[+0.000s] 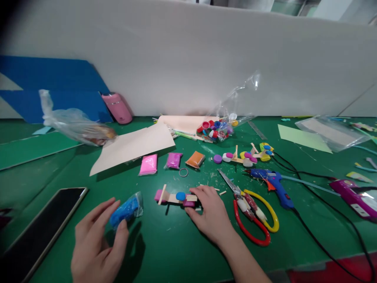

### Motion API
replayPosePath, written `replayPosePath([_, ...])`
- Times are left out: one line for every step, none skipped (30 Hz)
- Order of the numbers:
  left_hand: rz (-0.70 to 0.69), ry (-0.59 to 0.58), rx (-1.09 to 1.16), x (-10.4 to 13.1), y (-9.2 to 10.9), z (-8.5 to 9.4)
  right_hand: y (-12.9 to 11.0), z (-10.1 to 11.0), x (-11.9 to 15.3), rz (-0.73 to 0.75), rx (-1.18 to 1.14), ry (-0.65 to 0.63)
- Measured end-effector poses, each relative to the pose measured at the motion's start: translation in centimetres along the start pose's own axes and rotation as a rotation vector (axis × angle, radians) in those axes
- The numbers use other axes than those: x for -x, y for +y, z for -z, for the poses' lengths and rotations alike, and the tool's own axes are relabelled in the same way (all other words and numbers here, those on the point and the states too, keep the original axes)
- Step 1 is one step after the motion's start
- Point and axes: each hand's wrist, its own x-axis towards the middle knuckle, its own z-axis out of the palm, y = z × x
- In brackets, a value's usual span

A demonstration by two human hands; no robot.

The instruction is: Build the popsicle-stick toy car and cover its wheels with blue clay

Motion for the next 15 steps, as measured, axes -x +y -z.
replayPosePath([0.005, -0.006, -0.023, 0.4, -0.6, 0.5, 0.0, 0.0, 0.0, 0.008, 0.001, -0.004])
replayPosePath([0.022, -0.015, -0.044, 0.7, -1.2, 0.9, 0.0, 0.0, 0.0, 0.016, 0.002, -0.010])
replayPosePath([0.049, -0.023, -0.062, 1.1, -1.8, 1.3, 0.0, 0.0, 0.0, 0.024, 0.002, -0.015])
replayPosePath([0.068, -0.032, -0.080, 1.5, -2.3, 1.6, 0.0, 0.0, 0.0, 0.031, 0.002, -0.019])
replayPosePath([0.087, -0.038, -0.094, 1.8, -2.7, 1.9, 0.1, 0.0, 0.0, 0.037, 0.001, -0.023])
replayPosePath([0.104, -0.043, -0.104, 2.2, -3.0, 2.2, 0.1, 0.0, -0.1, 0.043, 0.001, -0.026])
replayPosePath([0.112, -0.046, -0.110, 2.4, -3.3, 2.3, 0.1, 0.0, -0.1, 0.050, 0.001, -0.030])
replayPosePath([0.117, -0.050, -0.113, 2.6, -3.5, 2.5, 0.0, 0.0, -0.2, 0.056, 0.000, -0.034])
replayPosePath([0.117, -0.056, -0.113, 2.7, -3.6, 2.5, 0.0, 0.0, -0.2, 0.064, 0.000, -0.039])
replayPosePath([0.111, -0.064, -0.110, 2.8, -3.8, 2.6, -0.1, 0.0, -0.3, 0.071, 0.001, -0.044])
replayPosePath([0.100, -0.069, -0.106, 2.9, -3.9, 2.6, -0.1, 0.0, -0.5, 0.078, 0.001, -0.048])
replayPosePath([0.084, -0.071, -0.101, 2.8, -4.1, 2.6, -0.2, 0.0, -0.6, 0.086, 0.001, -0.052])
replayPosePath([0.068, -0.075, -0.095, 2.8, -4.2, 2.6, -0.2, -0.1, -0.8, 0.093, 0.000, -0.056])
replayPosePath([0.056, -0.079, -0.090, 2.7, -4.4, 2.6, -0.2, -0.1, -0.9, 0.099, -0.001, -0.058])
replayPosePath([0.045, -0.082, -0.087, 2.7, -4.6, 2.6, -0.2, -0.2, -1.0, 0.104, -0.001, -0.059])
